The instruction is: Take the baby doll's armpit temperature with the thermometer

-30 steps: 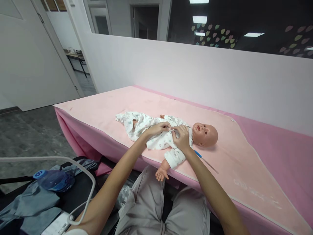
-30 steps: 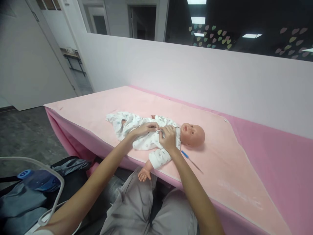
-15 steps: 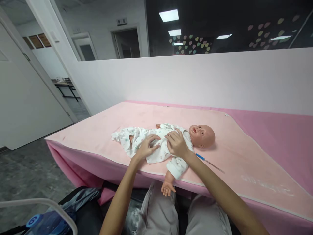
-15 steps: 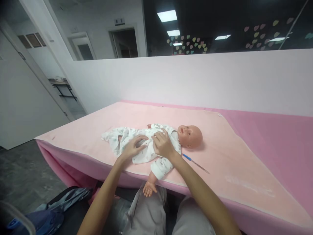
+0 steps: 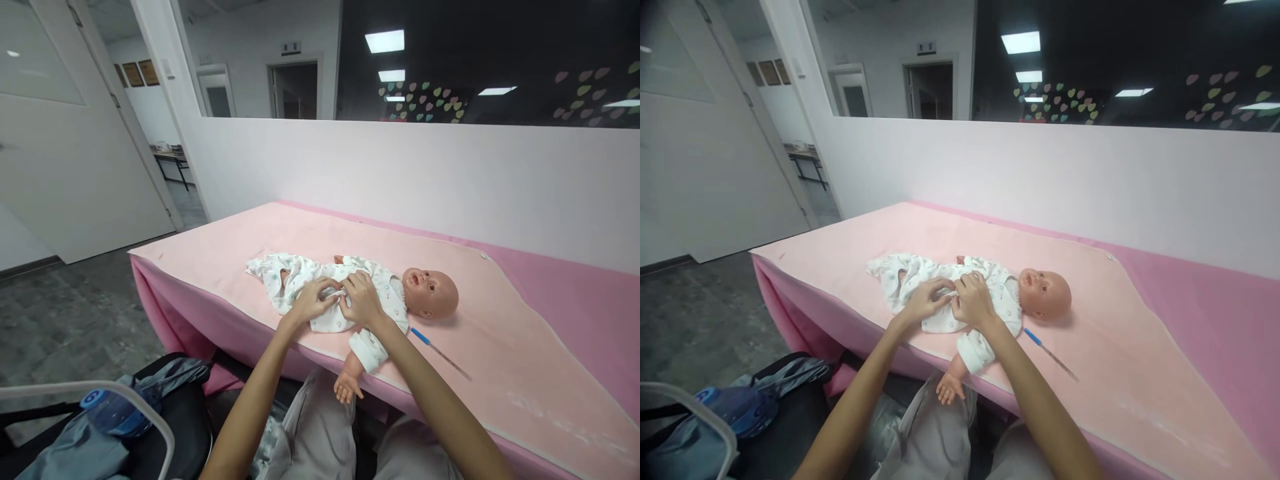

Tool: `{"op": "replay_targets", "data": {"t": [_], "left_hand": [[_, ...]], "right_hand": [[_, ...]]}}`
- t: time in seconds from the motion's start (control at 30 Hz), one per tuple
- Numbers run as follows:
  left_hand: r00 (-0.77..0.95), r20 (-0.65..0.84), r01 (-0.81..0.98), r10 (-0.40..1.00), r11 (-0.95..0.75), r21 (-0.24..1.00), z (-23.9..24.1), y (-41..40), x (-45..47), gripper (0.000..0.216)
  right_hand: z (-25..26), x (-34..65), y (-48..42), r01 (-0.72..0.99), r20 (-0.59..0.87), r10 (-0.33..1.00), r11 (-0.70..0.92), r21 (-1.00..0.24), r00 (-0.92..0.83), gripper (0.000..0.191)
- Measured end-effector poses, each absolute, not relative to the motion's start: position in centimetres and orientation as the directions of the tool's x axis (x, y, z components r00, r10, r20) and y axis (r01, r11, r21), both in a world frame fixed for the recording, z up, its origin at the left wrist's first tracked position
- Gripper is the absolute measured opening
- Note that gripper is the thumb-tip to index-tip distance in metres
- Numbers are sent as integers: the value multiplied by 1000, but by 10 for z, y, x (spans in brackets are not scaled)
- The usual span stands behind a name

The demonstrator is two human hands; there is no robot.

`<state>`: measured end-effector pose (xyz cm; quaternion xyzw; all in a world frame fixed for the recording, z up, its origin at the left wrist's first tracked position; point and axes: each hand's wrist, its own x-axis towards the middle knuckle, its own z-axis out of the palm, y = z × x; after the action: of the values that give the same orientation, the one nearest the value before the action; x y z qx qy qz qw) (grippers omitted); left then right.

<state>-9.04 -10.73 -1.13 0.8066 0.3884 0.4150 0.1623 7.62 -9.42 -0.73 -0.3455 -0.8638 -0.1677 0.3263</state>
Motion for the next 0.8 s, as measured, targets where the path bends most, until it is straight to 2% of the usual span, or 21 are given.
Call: {"op": "replay_targets", "data": {"t": [0.17, 0.3, 0.8], "left_hand": [[367, 596, 559, 715, -681, 473, -17, -106, -85, 21], [364, 603, 594, 709, -676, 436, -22, -103, -82, 23], [333, 515, 425, 790, -613, 666, -17, -99, -92, 24]], "right_hand": [[-10, 76, -93, 730, 671, 506, 678, 79, -542, 8], [-12, 77, -93, 740, 679, 515, 669, 63, -523, 8], [-15, 77, -92, 729, 721, 491, 684, 29, -489, 13]]}}
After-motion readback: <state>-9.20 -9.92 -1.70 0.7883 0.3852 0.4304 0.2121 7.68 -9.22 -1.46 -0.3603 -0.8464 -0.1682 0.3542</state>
